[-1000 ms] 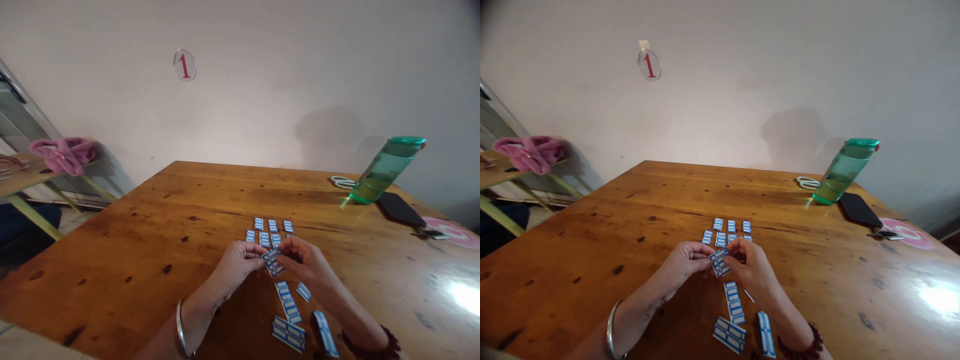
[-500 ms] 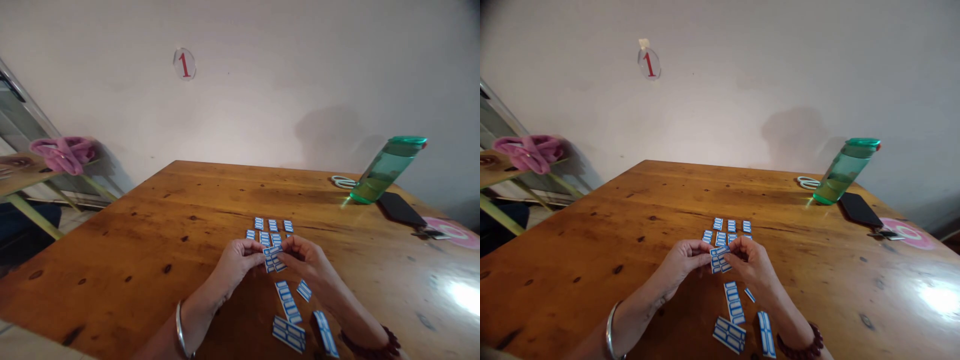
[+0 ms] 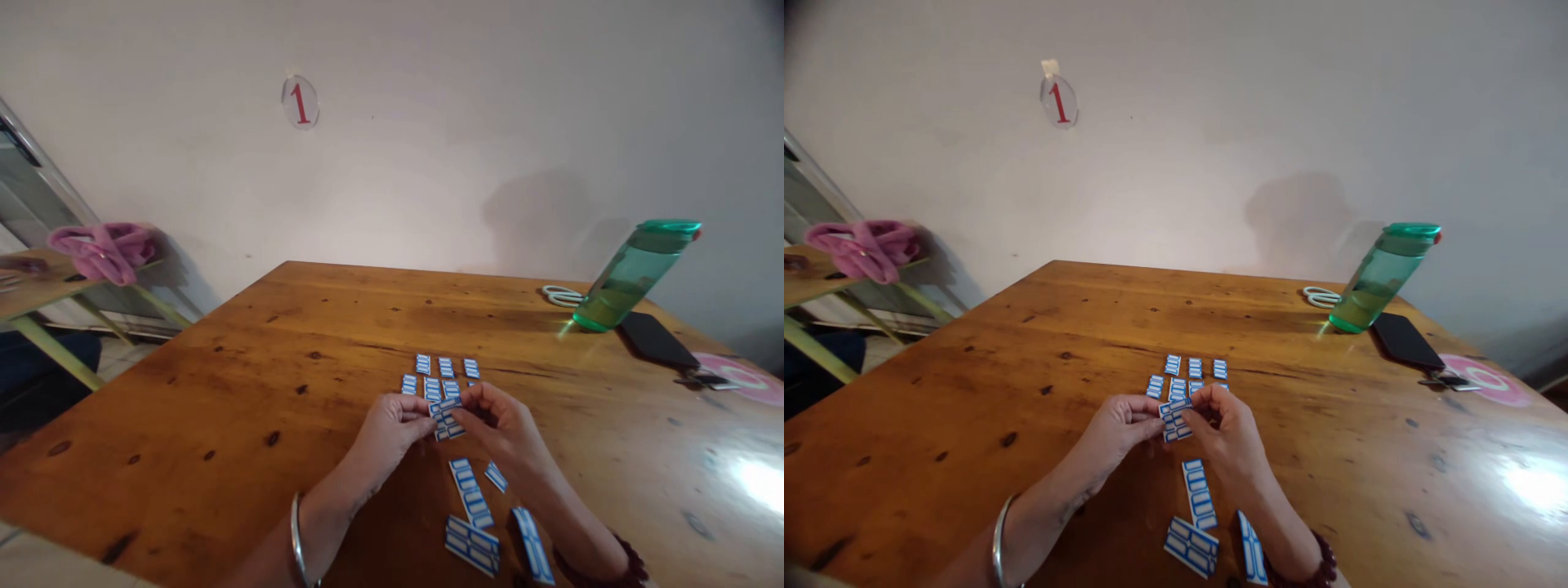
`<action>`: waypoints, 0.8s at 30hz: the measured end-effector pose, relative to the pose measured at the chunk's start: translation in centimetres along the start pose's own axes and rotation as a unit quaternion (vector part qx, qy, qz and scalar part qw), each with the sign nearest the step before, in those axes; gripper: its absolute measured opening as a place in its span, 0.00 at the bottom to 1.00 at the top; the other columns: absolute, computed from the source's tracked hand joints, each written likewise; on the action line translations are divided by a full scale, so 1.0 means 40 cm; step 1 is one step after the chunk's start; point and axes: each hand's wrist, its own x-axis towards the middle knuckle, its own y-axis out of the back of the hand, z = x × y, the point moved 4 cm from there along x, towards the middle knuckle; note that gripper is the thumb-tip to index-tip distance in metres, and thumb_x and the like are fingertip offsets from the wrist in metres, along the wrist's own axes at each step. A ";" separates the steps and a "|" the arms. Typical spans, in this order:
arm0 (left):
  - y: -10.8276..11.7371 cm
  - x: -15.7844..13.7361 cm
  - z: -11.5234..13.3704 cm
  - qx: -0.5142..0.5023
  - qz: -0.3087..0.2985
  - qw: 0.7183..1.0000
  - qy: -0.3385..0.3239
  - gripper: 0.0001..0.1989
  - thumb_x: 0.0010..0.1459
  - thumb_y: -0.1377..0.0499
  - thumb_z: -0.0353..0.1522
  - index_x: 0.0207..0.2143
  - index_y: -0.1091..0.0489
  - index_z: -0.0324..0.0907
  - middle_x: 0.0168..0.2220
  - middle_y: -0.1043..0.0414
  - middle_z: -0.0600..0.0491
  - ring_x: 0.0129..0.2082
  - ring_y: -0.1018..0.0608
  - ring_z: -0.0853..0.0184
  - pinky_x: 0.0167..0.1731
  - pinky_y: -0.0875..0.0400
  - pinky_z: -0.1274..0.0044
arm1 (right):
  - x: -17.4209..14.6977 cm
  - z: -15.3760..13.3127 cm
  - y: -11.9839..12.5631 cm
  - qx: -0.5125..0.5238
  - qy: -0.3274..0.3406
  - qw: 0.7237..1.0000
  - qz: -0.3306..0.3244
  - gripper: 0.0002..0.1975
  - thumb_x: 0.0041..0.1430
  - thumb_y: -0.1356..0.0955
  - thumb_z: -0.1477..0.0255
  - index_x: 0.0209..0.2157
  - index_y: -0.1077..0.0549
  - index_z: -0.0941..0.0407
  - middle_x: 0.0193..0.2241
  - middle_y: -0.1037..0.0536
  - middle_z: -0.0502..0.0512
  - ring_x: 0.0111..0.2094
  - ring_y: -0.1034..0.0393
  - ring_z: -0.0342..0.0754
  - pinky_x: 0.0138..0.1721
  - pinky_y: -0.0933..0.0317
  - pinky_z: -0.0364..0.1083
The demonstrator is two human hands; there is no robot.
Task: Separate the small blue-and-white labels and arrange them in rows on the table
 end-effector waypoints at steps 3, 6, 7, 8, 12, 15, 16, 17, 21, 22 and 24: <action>-0.004 0.002 -0.005 -0.006 0.010 1.000 -0.003 0.13 0.39 0.34 0.37 0.24 0.25 0.37 0.19 0.28 0.53 0.20 0.30 0.71 0.22 0.39 0.81 | -0.008 -0.007 -0.004 -0.056 0.034 0.997 0.031 0.05 0.47 0.33 0.69 0.24 0.32 0.56 0.20 0.28 0.50 0.22 0.35 0.44 0.24 0.41 0.42; -0.010 0.004 -0.009 -0.022 0.009 1.000 -0.004 0.13 0.38 0.33 0.38 0.24 0.25 0.37 0.20 0.28 0.54 0.21 0.29 0.70 0.26 0.35 0.79 | -0.019 -0.015 -0.014 -0.099 0.053 0.993 0.025 0.04 0.50 0.34 0.70 0.24 0.32 0.55 0.21 0.29 0.49 0.23 0.35 0.43 0.24 0.42 0.42; -0.012 0.004 -0.009 -0.029 0.008 1.000 -0.006 0.13 0.37 0.33 0.38 0.23 0.26 0.37 0.20 0.27 0.54 0.22 0.28 0.70 0.28 0.34 0.78 | -0.022 -0.017 -0.017 -0.112 0.060 0.992 0.024 0.04 0.50 0.35 0.70 0.25 0.33 0.55 0.21 0.29 0.49 0.22 0.36 0.43 0.24 0.42 0.41; -0.013 0.004 -0.010 -0.035 0.009 0.999 -0.006 0.13 0.36 0.33 0.38 0.23 0.26 0.37 0.20 0.27 0.54 0.23 0.28 0.70 0.29 0.34 0.77 | -0.024 -0.019 -0.018 -0.125 0.067 0.990 0.024 0.04 0.51 0.35 0.70 0.25 0.33 0.55 0.21 0.29 0.49 0.22 0.36 0.43 0.24 0.42 0.41; -0.009 0.006 -0.015 -0.040 0.030 0.999 -0.001 0.15 0.34 0.32 0.39 0.21 0.28 0.37 0.20 0.28 0.55 0.21 0.28 0.70 0.26 0.34 0.78 | -0.028 -0.022 -0.023 -0.142 0.069 0.987 0.020 0.04 0.51 0.35 0.70 0.26 0.32 0.55 0.21 0.29 0.49 0.23 0.36 0.43 0.24 0.42 0.41; -0.006 0.008 -0.018 -0.052 0.037 0.998 0.003 0.16 0.34 0.32 0.39 0.22 0.28 0.37 0.19 0.29 0.55 0.21 0.28 0.70 0.25 0.34 0.79 | -0.028 -0.020 -0.026 -0.128 0.054 0.990 -0.005 0.05 0.52 0.36 0.69 0.26 0.31 0.55 0.22 0.27 0.50 0.24 0.35 0.44 0.25 0.41 0.41; -0.006 0.008 -0.017 -0.059 0.038 0.997 0.004 0.16 0.33 0.31 0.39 0.22 0.29 0.37 0.19 0.29 0.55 0.20 0.28 0.71 0.25 0.34 0.79 | -0.028 -0.020 -0.026 -0.123 0.052 0.991 -0.007 0.05 0.51 0.36 0.69 0.26 0.31 0.55 0.22 0.27 0.50 0.24 0.35 0.44 0.25 0.41 0.41; -0.006 0.008 -0.016 -0.067 0.041 0.997 0.002 0.16 0.32 0.31 0.38 0.21 0.29 0.37 0.19 0.29 0.56 0.20 0.28 0.71 0.25 0.34 0.79 | -0.028 -0.021 -0.024 -0.120 0.050 0.992 -0.005 0.05 0.51 0.36 0.69 0.25 0.31 0.55 0.22 0.28 0.49 0.23 0.35 0.44 0.24 0.42 0.41; -0.012 0.003 -0.008 -0.080 0.053 0.995 -0.012 0.16 0.33 0.31 0.39 0.21 0.30 0.38 0.19 0.29 0.56 0.21 0.28 0.70 0.27 0.33 0.77 | -0.027 -0.022 -0.019 -0.121 0.044 0.992 0.013 0.07 0.50 0.36 0.69 0.22 0.32 0.55 0.18 0.30 0.48 0.21 0.37 0.43 0.22 0.44 0.41; -0.013 0.002 -0.007 -0.078 0.055 0.995 -0.014 0.16 0.34 0.32 0.39 0.21 0.30 0.38 0.20 0.28 0.55 0.21 0.28 0.70 0.27 0.33 0.77 | -0.027 -0.021 -0.018 -0.122 0.042 0.992 0.013 0.07 0.50 0.36 0.69 0.22 0.32 0.55 0.18 0.30 0.48 0.21 0.37 0.43 0.22 0.44 0.41; -0.012 -0.001 -0.004 -0.073 0.057 0.995 -0.020 0.14 0.36 0.33 0.38 0.22 0.30 0.38 0.21 0.28 0.55 0.22 0.28 0.70 0.27 0.34 0.78 | -0.026 -0.019 -0.018 -0.119 0.037 0.992 0.013 0.06 0.50 0.35 0.69 0.23 0.32 0.55 0.19 0.29 0.48 0.21 0.36 0.43 0.23 0.43 0.41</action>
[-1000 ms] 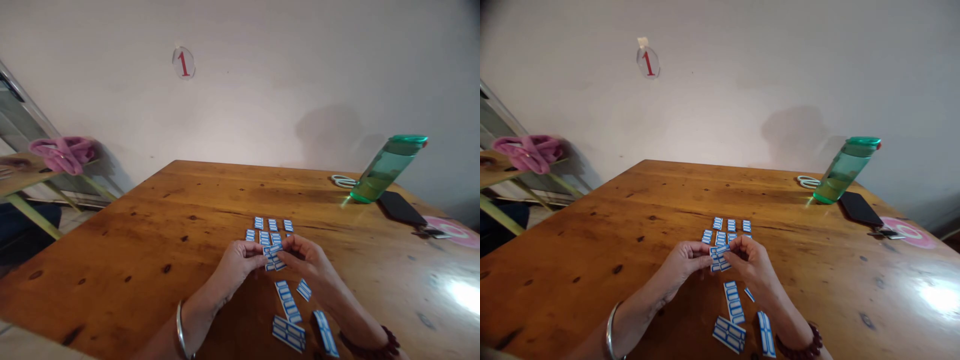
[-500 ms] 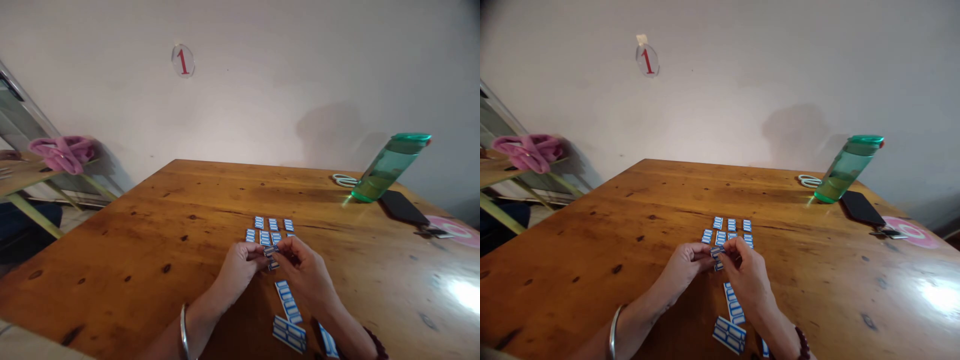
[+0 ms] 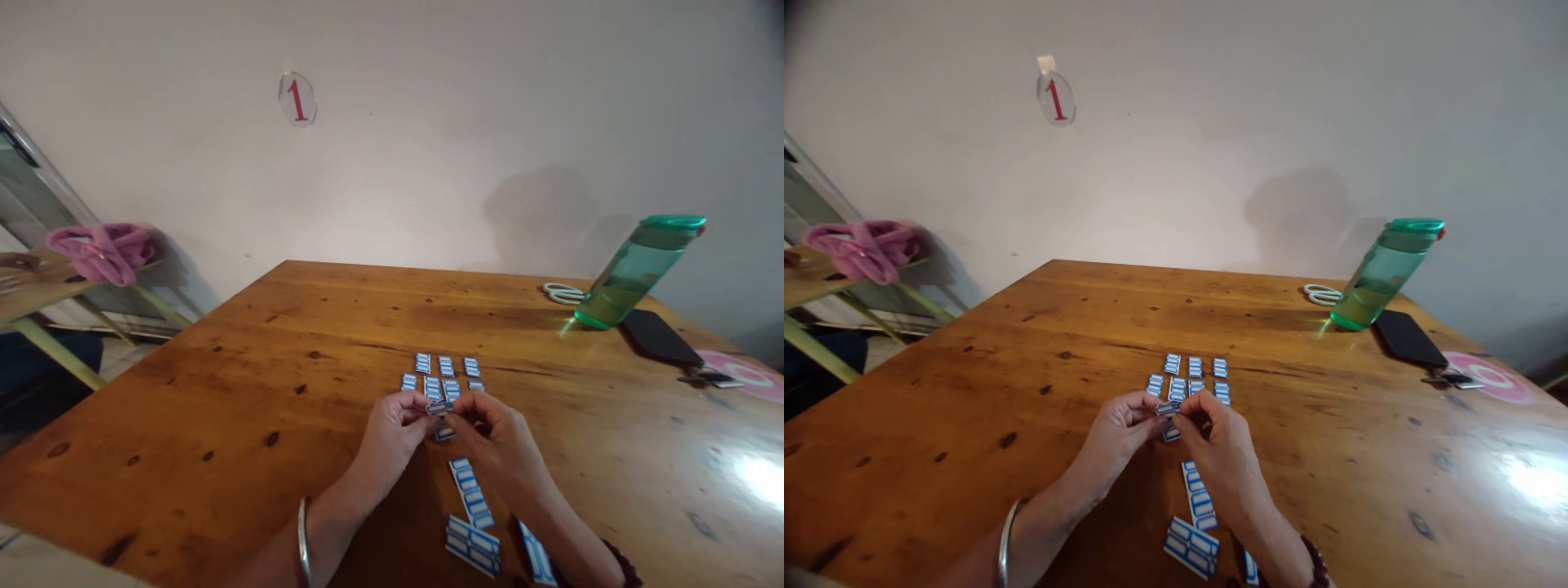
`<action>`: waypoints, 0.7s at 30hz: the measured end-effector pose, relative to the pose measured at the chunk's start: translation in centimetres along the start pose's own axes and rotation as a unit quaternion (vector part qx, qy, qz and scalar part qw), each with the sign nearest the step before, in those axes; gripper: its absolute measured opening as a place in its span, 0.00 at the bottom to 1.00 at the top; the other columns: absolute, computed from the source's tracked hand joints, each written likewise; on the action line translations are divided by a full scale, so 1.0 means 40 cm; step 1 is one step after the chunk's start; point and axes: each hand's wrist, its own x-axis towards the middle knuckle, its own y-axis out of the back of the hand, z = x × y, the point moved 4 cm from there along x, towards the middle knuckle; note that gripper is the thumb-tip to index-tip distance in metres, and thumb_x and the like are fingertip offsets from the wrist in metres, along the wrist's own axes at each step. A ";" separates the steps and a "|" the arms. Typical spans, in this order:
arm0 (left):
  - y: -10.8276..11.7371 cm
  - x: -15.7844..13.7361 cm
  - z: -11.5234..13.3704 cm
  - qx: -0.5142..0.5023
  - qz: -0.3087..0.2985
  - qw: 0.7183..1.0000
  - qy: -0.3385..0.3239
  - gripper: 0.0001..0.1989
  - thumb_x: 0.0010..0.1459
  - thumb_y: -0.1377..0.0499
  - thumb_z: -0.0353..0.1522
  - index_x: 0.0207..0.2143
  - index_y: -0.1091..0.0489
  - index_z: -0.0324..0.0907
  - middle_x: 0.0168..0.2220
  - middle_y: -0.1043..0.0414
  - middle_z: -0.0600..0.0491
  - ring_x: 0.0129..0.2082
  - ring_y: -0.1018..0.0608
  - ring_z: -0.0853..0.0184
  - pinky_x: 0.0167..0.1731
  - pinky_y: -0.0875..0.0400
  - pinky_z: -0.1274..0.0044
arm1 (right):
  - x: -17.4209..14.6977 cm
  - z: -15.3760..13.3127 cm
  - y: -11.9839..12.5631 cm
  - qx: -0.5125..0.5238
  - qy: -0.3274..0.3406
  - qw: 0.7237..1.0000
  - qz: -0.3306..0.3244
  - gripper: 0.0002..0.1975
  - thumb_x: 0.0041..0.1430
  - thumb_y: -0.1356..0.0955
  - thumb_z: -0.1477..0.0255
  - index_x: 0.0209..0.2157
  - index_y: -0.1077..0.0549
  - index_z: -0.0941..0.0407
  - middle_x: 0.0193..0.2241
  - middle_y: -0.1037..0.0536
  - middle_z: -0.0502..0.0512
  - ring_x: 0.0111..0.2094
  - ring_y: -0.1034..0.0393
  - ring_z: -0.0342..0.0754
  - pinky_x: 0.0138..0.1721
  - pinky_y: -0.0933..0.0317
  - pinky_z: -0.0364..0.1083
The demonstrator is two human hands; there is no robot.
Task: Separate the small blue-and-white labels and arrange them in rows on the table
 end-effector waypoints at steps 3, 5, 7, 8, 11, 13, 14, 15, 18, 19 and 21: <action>0.009 -0.002 0.003 0.001 0.014 1.000 -0.004 0.11 0.38 0.34 0.35 0.23 0.30 0.38 0.21 0.28 0.56 0.22 0.29 0.72 0.25 0.37 0.80 | 0.002 0.002 0.000 0.034 -0.011 0.999 -0.006 0.06 0.49 0.34 0.68 0.26 0.31 0.56 0.22 0.28 0.49 0.23 0.35 0.44 0.24 0.43 0.42; 0.017 -0.002 0.006 -0.009 0.033 0.999 -0.005 0.08 0.40 0.36 0.33 0.23 0.31 0.39 0.22 0.28 0.57 0.22 0.31 0.73 0.24 0.39 0.81 | 0.004 0.003 -0.007 0.083 -0.025 0.995 -0.041 0.08 0.48 0.34 0.66 0.28 0.30 0.57 0.24 0.27 0.51 0.25 0.35 0.45 0.26 0.42 0.43; 0.023 -0.003 0.007 -0.022 0.046 0.999 -0.008 0.06 0.40 0.36 0.31 0.22 0.31 0.39 0.22 0.29 0.57 0.23 0.32 0.74 0.25 0.40 0.82 | 0.006 0.005 -0.016 0.130 -0.045 0.988 -0.076 0.09 0.47 0.33 0.65 0.28 0.30 0.58 0.24 0.27 0.51 0.25 0.36 0.44 0.26 0.42 0.43; 0.023 -0.004 0.008 -0.026 0.047 0.998 -0.009 0.06 0.40 0.37 0.31 0.22 0.31 0.39 0.22 0.29 0.57 0.24 0.32 0.74 0.27 0.40 0.81 | 0.007 0.008 -0.019 0.145 -0.056 0.985 -0.080 0.10 0.46 0.33 0.65 0.27 0.30 0.58 0.24 0.27 0.51 0.24 0.36 0.44 0.26 0.42 0.43; 0.023 -0.003 0.003 -0.016 0.043 0.999 0.002 0.05 0.39 0.38 0.30 0.20 0.32 0.39 0.21 0.32 0.58 0.24 0.33 0.73 0.27 0.41 0.81 | 0.012 0.020 -0.017 0.155 -0.074 0.984 -0.055 0.09 0.45 0.33 0.66 0.23 0.31 0.57 0.19 0.31 0.48 0.21 0.40 0.41 0.23 0.45 0.41; 0.023 -0.001 -0.001 0.027 0.031 0.999 0.008 0.03 0.39 0.40 0.28 0.20 0.33 0.39 0.21 0.34 0.58 0.23 0.35 0.73 0.26 0.42 0.80 | 0.016 0.025 -0.012 0.127 -0.061 0.989 -0.044 0.08 0.46 0.33 0.67 0.22 0.32 0.57 0.18 0.33 0.46 0.20 0.42 0.41 0.22 0.47 0.41; 0.022 0.001 -0.001 0.063 0.024 0.998 0.002 0.03 0.39 0.41 0.27 0.21 0.33 0.39 0.21 0.35 0.58 0.23 0.35 0.73 0.26 0.42 0.80 | 0.018 0.026 -0.009 0.098 -0.049 0.993 -0.042 0.07 0.47 0.34 0.68 0.22 0.32 0.57 0.17 0.33 0.46 0.20 0.41 0.41 0.22 0.47 0.41; 0.022 0.002 0.000 0.107 0.018 0.994 -0.011 0.03 0.40 0.41 0.27 0.22 0.32 0.39 0.21 0.34 0.58 0.23 0.35 0.72 0.26 0.42 0.80 | 0.020 0.026 -0.007 0.063 -0.036 0.996 -0.043 0.06 0.47 0.35 0.69 0.22 0.32 0.56 0.17 0.33 0.46 0.20 0.41 0.42 0.22 0.47 0.41; 0.023 0.006 0.004 0.249 0.015 0.967 -0.058 0.03 0.43 0.43 0.26 0.24 0.31 0.39 0.22 0.34 0.57 0.25 0.33 0.70 0.27 0.42 0.79 | 0.021 0.024 -0.005 -0.041 -0.003 0.998 -0.054 0.05 0.49 0.37 0.72 0.22 0.32 0.56 0.18 0.32 0.47 0.21 0.39 0.43 0.23 0.47 0.41; 0.024 0.006 0.004 0.295 0.017 0.953 -0.068 0.03 0.44 0.44 0.26 0.24 0.31 0.39 0.22 0.34 0.57 0.25 0.33 0.70 0.27 0.42 0.79 | 0.019 0.024 -0.007 -0.066 0.006 0.996 -0.062 0.05 0.49 0.37 0.73 0.22 0.32 0.56 0.18 0.31 0.47 0.21 0.39 0.43 0.24 0.46 0.41; 0.025 0.007 0.001 0.381 0.021 0.920 -0.085 0.05 0.46 0.45 0.25 0.23 0.31 0.40 0.22 0.34 0.56 0.25 0.32 0.69 0.26 0.42 0.79 | 0.016 0.023 -0.016 -0.103 0.033 0.991 -0.083 0.05 0.49 0.38 0.75 0.24 0.32 0.56 0.20 0.30 0.48 0.22 0.38 0.43 0.25 0.45 0.41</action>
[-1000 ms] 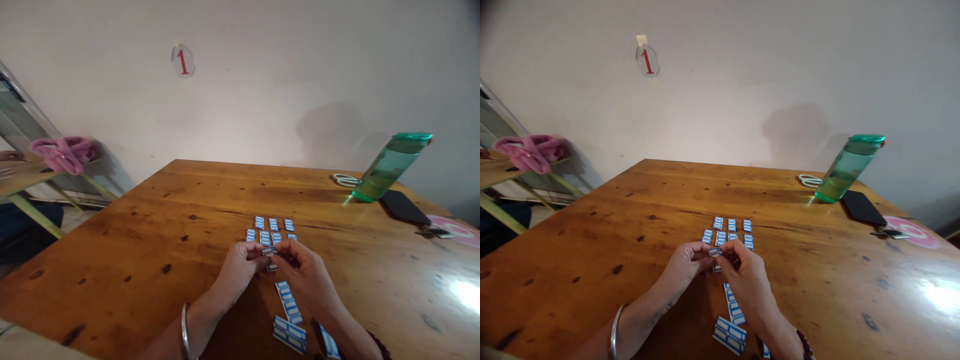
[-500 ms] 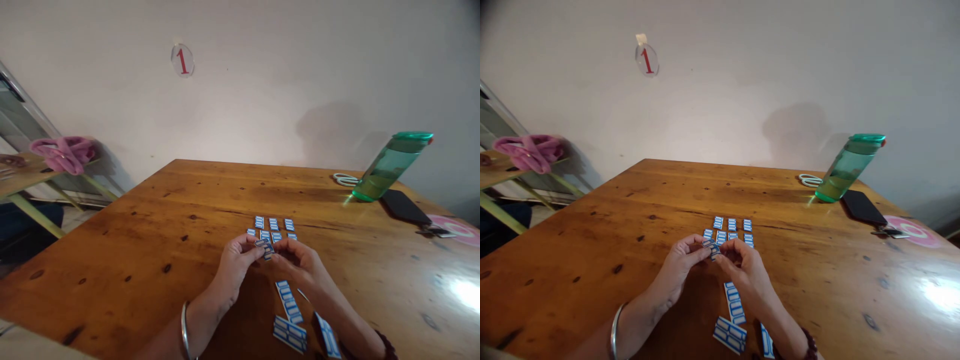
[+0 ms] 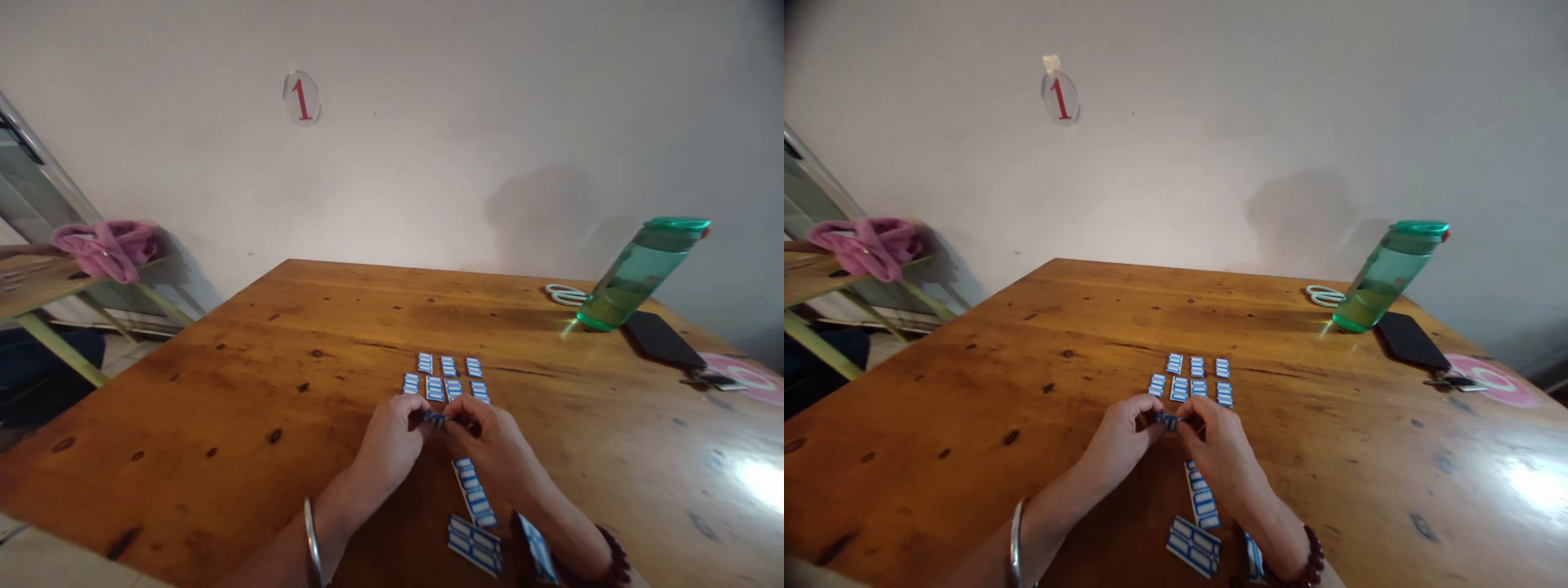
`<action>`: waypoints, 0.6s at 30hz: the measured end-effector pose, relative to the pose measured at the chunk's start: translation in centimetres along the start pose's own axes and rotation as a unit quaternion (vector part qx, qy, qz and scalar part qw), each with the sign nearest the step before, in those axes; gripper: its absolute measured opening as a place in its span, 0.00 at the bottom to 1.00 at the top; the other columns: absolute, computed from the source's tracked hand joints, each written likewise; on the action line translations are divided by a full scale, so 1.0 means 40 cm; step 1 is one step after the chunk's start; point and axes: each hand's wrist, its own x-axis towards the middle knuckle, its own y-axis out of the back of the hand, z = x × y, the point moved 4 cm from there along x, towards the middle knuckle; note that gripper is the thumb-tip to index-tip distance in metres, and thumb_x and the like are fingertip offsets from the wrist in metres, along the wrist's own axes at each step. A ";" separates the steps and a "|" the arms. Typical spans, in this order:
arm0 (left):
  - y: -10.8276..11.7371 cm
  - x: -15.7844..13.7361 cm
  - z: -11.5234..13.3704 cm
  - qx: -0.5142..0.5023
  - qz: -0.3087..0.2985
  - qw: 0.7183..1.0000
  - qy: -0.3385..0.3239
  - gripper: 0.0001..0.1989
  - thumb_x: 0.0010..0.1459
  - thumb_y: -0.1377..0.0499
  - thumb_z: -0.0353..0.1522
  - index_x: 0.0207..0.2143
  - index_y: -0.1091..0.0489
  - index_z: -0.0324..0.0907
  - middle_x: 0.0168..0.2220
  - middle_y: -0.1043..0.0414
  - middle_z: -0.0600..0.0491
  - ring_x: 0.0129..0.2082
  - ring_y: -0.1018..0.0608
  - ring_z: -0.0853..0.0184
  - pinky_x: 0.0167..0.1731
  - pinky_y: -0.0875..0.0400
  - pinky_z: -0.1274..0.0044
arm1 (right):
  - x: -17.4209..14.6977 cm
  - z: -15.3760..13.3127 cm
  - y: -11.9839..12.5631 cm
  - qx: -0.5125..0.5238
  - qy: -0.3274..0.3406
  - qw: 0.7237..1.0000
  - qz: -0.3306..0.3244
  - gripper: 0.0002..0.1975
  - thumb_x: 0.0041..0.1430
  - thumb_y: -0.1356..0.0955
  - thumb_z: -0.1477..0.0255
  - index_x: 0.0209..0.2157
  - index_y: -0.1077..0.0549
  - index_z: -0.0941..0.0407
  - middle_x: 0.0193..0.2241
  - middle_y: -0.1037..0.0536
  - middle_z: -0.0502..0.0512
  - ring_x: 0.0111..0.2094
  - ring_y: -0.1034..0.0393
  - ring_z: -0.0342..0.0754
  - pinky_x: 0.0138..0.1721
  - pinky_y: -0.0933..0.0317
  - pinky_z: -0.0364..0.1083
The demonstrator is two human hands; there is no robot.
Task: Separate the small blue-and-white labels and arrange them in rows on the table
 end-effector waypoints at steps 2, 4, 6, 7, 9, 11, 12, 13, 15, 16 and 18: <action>-0.002 -0.002 -0.003 0.079 -0.001 0.997 -0.017 0.06 0.47 0.46 0.24 0.23 0.30 0.40 0.23 0.32 0.55 0.27 0.31 0.68 0.27 0.42 0.79 | -0.002 -0.001 -0.010 -0.033 0.029 0.999 -0.013 0.05 0.48 0.39 0.77 0.25 0.32 0.56 0.21 0.29 0.49 0.24 0.37 0.44 0.26 0.44 0.41; -0.003 -0.004 -0.007 0.136 -0.015 0.990 -0.029 0.07 0.48 0.47 0.24 0.25 0.30 0.41 0.25 0.30 0.54 0.29 0.30 0.67 0.29 0.40 0.78 | -0.002 0.001 -0.017 -0.064 0.051 0.997 -0.016 0.06 0.48 0.39 0.79 0.25 0.32 0.56 0.23 0.28 0.50 0.25 0.36 0.44 0.27 0.43 0.42; -0.002 -0.008 -0.009 0.178 -0.034 0.983 -0.038 0.07 0.49 0.46 0.25 0.28 0.30 0.41 0.29 0.29 0.53 0.32 0.29 0.66 0.32 0.38 0.77 | -0.002 0.005 -0.019 -0.091 0.061 0.994 -0.014 0.07 0.48 0.39 0.80 0.24 0.33 0.56 0.23 0.28 0.50 0.25 0.36 0.44 0.28 0.43 0.41; 0.000 -0.010 -0.010 0.195 -0.043 0.979 -0.039 0.07 0.49 0.46 0.25 0.30 0.30 0.41 0.31 0.28 0.52 0.33 0.28 0.65 0.34 0.38 0.76 | -0.002 0.007 -0.020 -0.104 0.063 0.992 -0.015 0.07 0.49 0.40 0.80 0.24 0.34 0.56 0.23 0.28 0.50 0.25 0.36 0.44 0.27 0.44 0.41; 0.005 -0.014 -0.012 0.214 -0.058 0.974 -0.035 0.08 0.49 0.46 0.25 0.33 0.31 0.41 0.34 0.28 0.51 0.35 0.28 0.65 0.35 0.37 0.75 | -0.002 0.012 -0.021 -0.128 0.065 0.989 -0.023 0.07 0.50 0.40 0.80 0.24 0.34 0.56 0.23 0.29 0.50 0.25 0.35 0.44 0.27 0.44 0.41; 0.009 -0.017 -0.014 0.216 -0.068 0.974 -0.031 0.09 0.49 0.46 0.24 0.34 0.32 0.41 0.34 0.28 0.51 0.34 0.28 0.65 0.35 0.36 0.75 | -0.003 0.019 -0.023 -0.152 0.058 0.986 -0.039 0.07 0.50 0.39 0.81 0.25 0.33 0.56 0.24 0.28 0.51 0.26 0.34 0.45 0.28 0.44 0.42; 0.010 -0.017 -0.014 0.215 -0.072 0.974 -0.032 0.09 0.49 0.47 0.24 0.34 0.32 0.41 0.34 0.28 0.52 0.35 0.27 0.65 0.35 0.36 0.76 | -0.004 0.023 -0.025 -0.161 0.053 0.984 -0.047 0.07 0.50 0.39 0.81 0.26 0.33 0.56 0.25 0.28 0.52 0.27 0.34 0.46 0.29 0.43 0.42; 0.010 -0.018 -0.014 0.214 -0.075 0.973 -0.035 0.09 0.49 0.47 0.24 0.34 0.33 0.41 0.34 0.28 0.51 0.35 0.27 0.65 0.36 0.36 0.76 | -0.004 0.026 -0.028 -0.168 0.048 0.983 -0.055 0.07 0.50 0.39 0.81 0.26 0.33 0.56 0.26 0.27 0.52 0.28 0.33 0.46 0.30 0.43 0.42; 0.009 -0.019 -0.014 0.221 -0.083 0.971 -0.033 0.09 0.50 0.48 0.23 0.34 0.33 0.40 0.33 0.28 0.51 0.35 0.27 0.65 0.36 0.35 0.75 | -0.005 0.033 -0.032 -0.176 0.039 0.981 -0.066 0.07 0.51 0.39 0.80 0.27 0.32 0.56 0.27 0.27 0.53 0.30 0.33 0.47 0.31 0.43 0.43; 0.008 -0.019 -0.013 0.228 -0.088 0.969 -0.028 0.09 0.50 0.48 0.23 0.34 0.33 0.40 0.33 0.28 0.51 0.35 0.27 0.64 0.36 0.35 0.75 | -0.004 0.036 -0.033 -0.177 0.036 0.981 -0.069 0.07 0.52 0.39 0.79 0.27 0.32 0.56 0.28 0.27 0.53 0.30 0.33 0.47 0.32 0.43 0.43; 0.008 -0.021 -0.010 0.239 -0.095 0.966 -0.017 0.08 0.50 0.48 0.23 0.33 0.33 0.40 0.33 0.27 0.50 0.35 0.27 0.63 0.36 0.35 0.74 | -0.003 0.040 -0.035 -0.178 0.036 0.981 -0.072 0.07 0.53 0.39 0.79 0.27 0.32 0.56 0.28 0.27 0.53 0.30 0.33 0.47 0.32 0.43 0.43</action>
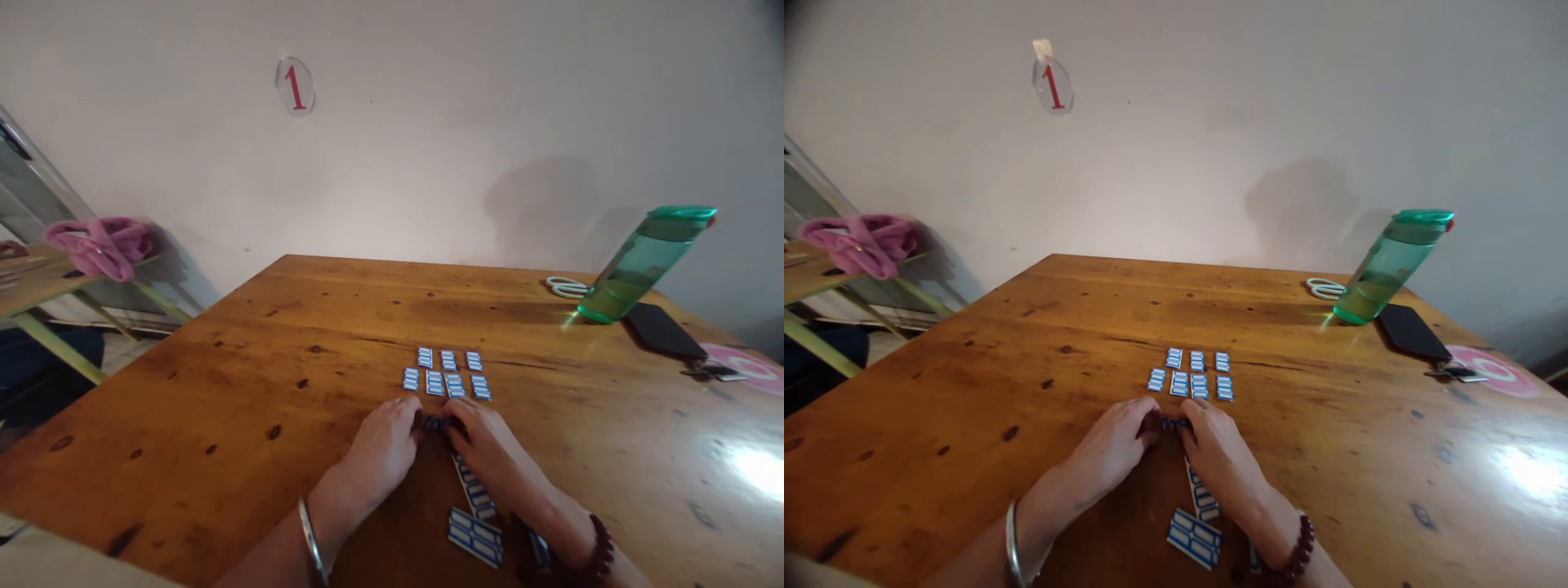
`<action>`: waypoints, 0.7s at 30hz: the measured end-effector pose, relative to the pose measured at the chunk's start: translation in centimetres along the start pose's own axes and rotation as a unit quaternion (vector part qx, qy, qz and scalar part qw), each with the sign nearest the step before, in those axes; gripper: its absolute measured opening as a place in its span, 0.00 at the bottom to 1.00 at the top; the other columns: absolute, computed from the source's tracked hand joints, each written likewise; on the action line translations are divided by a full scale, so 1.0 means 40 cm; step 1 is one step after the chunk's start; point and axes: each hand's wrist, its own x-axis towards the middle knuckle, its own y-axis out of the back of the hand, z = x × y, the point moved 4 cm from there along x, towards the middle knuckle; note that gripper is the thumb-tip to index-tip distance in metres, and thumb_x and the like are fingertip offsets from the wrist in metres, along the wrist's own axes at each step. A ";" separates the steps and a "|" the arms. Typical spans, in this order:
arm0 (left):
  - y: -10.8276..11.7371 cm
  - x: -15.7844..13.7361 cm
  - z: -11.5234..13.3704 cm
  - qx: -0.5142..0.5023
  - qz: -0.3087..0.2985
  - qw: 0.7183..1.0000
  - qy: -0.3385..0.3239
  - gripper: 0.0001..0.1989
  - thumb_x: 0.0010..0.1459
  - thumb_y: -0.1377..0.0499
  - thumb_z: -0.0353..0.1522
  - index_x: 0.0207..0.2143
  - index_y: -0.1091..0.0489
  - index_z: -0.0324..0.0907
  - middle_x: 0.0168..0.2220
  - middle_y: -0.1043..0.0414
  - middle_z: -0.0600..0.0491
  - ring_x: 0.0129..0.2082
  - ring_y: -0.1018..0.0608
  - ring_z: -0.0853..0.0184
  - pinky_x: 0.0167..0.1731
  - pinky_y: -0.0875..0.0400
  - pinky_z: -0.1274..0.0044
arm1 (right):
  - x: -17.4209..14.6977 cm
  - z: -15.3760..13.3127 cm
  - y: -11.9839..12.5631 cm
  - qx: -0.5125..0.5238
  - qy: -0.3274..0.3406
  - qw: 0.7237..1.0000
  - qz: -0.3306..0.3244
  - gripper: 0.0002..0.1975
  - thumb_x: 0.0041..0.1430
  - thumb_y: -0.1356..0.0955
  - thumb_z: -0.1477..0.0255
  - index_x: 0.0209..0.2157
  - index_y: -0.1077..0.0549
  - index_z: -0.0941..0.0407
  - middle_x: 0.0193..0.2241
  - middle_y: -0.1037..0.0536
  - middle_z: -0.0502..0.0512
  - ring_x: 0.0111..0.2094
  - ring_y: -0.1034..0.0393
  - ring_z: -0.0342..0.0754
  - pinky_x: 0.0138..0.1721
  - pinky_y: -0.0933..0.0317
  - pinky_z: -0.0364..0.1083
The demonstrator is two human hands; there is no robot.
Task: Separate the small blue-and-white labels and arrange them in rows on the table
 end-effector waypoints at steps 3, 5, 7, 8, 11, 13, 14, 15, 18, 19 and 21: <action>0.008 -0.002 0.008 -0.015 0.005 1.000 0.008 0.09 0.51 0.48 0.23 0.34 0.33 0.40 0.34 0.27 0.50 0.36 0.27 0.64 0.37 0.35 0.75 | 0.000 0.001 0.000 -0.004 0.002 1.000 0.001 0.07 0.53 0.40 0.79 0.27 0.32 0.56 0.28 0.27 0.53 0.30 0.33 0.47 0.33 0.42 0.44; 0.017 -0.002 0.012 -0.025 0.021 0.999 0.014 0.10 0.52 0.48 0.23 0.36 0.34 0.40 0.37 0.27 0.49 0.38 0.27 0.64 0.39 0.36 0.74 | -0.001 -0.002 0.001 -0.005 0.000 1.000 -0.001 0.07 0.53 0.40 0.79 0.28 0.32 0.56 0.29 0.27 0.53 0.31 0.33 0.47 0.34 0.42 0.44; 0.024 -0.001 0.013 -0.033 0.032 0.999 0.027 0.09 0.53 0.49 0.25 0.37 0.34 0.40 0.38 0.27 0.48 0.39 0.27 0.63 0.40 0.36 0.74 | -0.004 -0.009 0.003 -0.007 -0.001 1.000 -0.005 0.07 0.53 0.39 0.80 0.28 0.32 0.56 0.30 0.27 0.54 0.31 0.33 0.47 0.33 0.42 0.44; 0.025 0.001 0.013 -0.041 0.036 0.998 0.034 0.08 0.54 0.50 0.27 0.37 0.34 0.40 0.37 0.27 0.48 0.38 0.27 0.63 0.39 0.36 0.74 | -0.004 -0.012 0.004 -0.010 -0.001 1.000 -0.007 0.07 0.53 0.39 0.80 0.29 0.32 0.56 0.30 0.27 0.54 0.31 0.33 0.47 0.33 0.42 0.44; 0.022 0.010 0.013 -0.089 0.049 0.994 0.040 0.10 0.58 0.53 0.32 0.34 0.33 0.41 0.31 0.27 0.50 0.32 0.26 0.65 0.33 0.36 0.75 | -0.005 -0.018 0.005 -0.022 -0.001 1.000 -0.009 0.07 0.54 0.39 0.80 0.28 0.31 0.57 0.29 0.27 0.55 0.30 0.33 0.47 0.32 0.42 0.44; 0.013 0.018 0.011 -0.122 0.059 0.990 0.041 0.11 0.58 0.54 0.34 0.32 0.34 0.41 0.29 0.27 0.50 0.30 0.26 0.65 0.30 0.37 0.76 | -0.003 -0.018 0.006 -0.016 0.001 1.000 -0.008 0.08 0.54 0.39 0.80 0.29 0.31 0.57 0.30 0.27 0.55 0.32 0.33 0.48 0.33 0.42 0.44; 0.007 0.022 0.009 -0.135 0.061 0.988 0.044 0.11 0.58 0.53 0.35 0.32 0.34 0.41 0.28 0.28 0.51 0.30 0.26 0.65 0.29 0.37 0.77 | -0.003 -0.016 0.005 -0.008 0.004 1.000 -0.009 0.08 0.53 0.40 0.81 0.30 0.30 0.57 0.31 0.26 0.56 0.33 0.32 0.48 0.34 0.42 0.44; 0.001 0.025 0.007 -0.146 0.062 0.986 0.047 0.11 0.57 0.52 0.36 0.31 0.34 0.41 0.28 0.28 0.51 0.30 0.26 0.65 0.28 0.37 0.77 | -0.002 -0.015 0.005 0.002 0.008 1.000 -0.010 0.09 0.53 0.40 0.81 0.31 0.30 0.58 0.32 0.26 0.56 0.34 0.32 0.48 0.36 0.42 0.44; -0.013 0.033 0.004 -0.162 0.064 0.983 0.054 0.11 0.57 0.51 0.37 0.32 0.34 0.41 0.25 0.29 0.52 0.28 0.27 0.65 0.27 0.37 0.77 | 0.000 -0.013 0.002 0.019 0.016 1.000 -0.012 0.11 0.53 0.40 0.82 0.34 0.29 0.58 0.34 0.26 0.57 0.36 0.32 0.49 0.38 0.42 0.44; -0.017 0.035 0.003 -0.164 0.063 0.983 0.055 0.11 0.56 0.51 0.37 0.32 0.33 0.41 0.24 0.29 0.52 0.28 0.27 0.65 0.27 0.38 0.77 | 0.000 -0.012 0.002 0.017 0.016 1.000 -0.012 0.11 0.52 0.40 0.83 0.34 0.30 0.58 0.33 0.26 0.57 0.36 0.32 0.49 0.37 0.42 0.44; -0.023 0.038 0.001 -0.162 0.060 0.983 0.058 0.10 0.55 0.49 0.37 0.33 0.33 0.41 0.23 0.29 0.53 0.27 0.27 0.65 0.27 0.37 0.77 | 0.000 -0.013 0.003 0.004 0.012 1.000 -0.009 0.10 0.52 0.40 0.82 0.32 0.30 0.58 0.32 0.26 0.57 0.34 0.33 0.49 0.36 0.42 0.44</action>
